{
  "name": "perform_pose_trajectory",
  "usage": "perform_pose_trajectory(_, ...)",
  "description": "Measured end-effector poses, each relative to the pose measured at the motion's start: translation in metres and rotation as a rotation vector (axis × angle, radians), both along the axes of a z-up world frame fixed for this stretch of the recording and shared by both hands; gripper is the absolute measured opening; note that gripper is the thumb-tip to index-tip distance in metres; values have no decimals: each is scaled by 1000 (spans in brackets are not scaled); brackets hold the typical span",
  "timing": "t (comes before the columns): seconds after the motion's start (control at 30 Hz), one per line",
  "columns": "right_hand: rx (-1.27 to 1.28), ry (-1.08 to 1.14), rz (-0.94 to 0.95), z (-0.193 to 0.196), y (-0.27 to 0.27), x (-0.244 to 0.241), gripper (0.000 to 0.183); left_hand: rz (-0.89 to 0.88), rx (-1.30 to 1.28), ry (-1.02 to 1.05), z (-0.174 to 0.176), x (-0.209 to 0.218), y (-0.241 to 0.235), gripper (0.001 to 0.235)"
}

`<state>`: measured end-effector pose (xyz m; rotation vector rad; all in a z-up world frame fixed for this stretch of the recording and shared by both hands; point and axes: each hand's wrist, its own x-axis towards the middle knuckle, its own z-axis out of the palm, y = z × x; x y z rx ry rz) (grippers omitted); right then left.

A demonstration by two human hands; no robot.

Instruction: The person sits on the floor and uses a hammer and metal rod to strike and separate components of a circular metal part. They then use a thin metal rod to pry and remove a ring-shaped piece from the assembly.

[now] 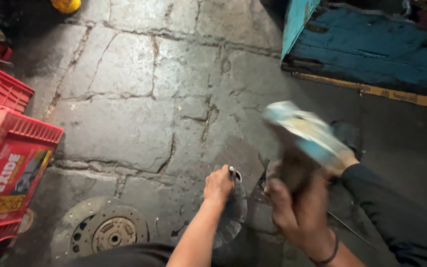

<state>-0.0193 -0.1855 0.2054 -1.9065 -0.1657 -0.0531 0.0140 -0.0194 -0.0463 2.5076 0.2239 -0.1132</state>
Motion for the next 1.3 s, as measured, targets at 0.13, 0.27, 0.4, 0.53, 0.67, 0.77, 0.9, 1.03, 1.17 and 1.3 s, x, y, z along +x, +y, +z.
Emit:
perform_pose_trajectory(0.13,-76,-211,24,-34,13,-11,44,-7,-9,-14,-11,2,0,33)
perform_pose_trajectory(0.27,-817,501,171,-90,18,-2,48,-125,156,-93,-13,-12,-11,23)
perform_pose_trajectory(0.4,-766,585,8,-116,-15,-24,63,-37,35,-72,-7,-20,-15,40)
perform_pose_trajectory(0.53,-482,437,-76,-135,-47,3,57,199,-231,57,9,-4,3,57)
perform_pose_trajectory(0.67,-487,359,-150,-145,-47,8,49,315,-337,14,11,-1,12,60)
perform_pose_trajectory(0.77,-341,733,-216,-141,-37,-2,45,269,-298,120,9,-6,8,57)
perform_pose_trajectory(0.9,-145,902,-212,-144,-29,-6,43,204,-268,16,10,-5,6,54)
perform_pose_trajectory(1.03,-261,810,-173,-184,-23,-16,58,230,-258,93,4,-8,6,55)
perform_pose_trajectory(1.17,-395,573,-193,-236,-11,-30,85,316,-345,39,-9,8,15,60)
perform_pose_trajectory(1.3,-530,772,-201,-268,-3,-45,74,608,-247,44,-21,8,43,70)
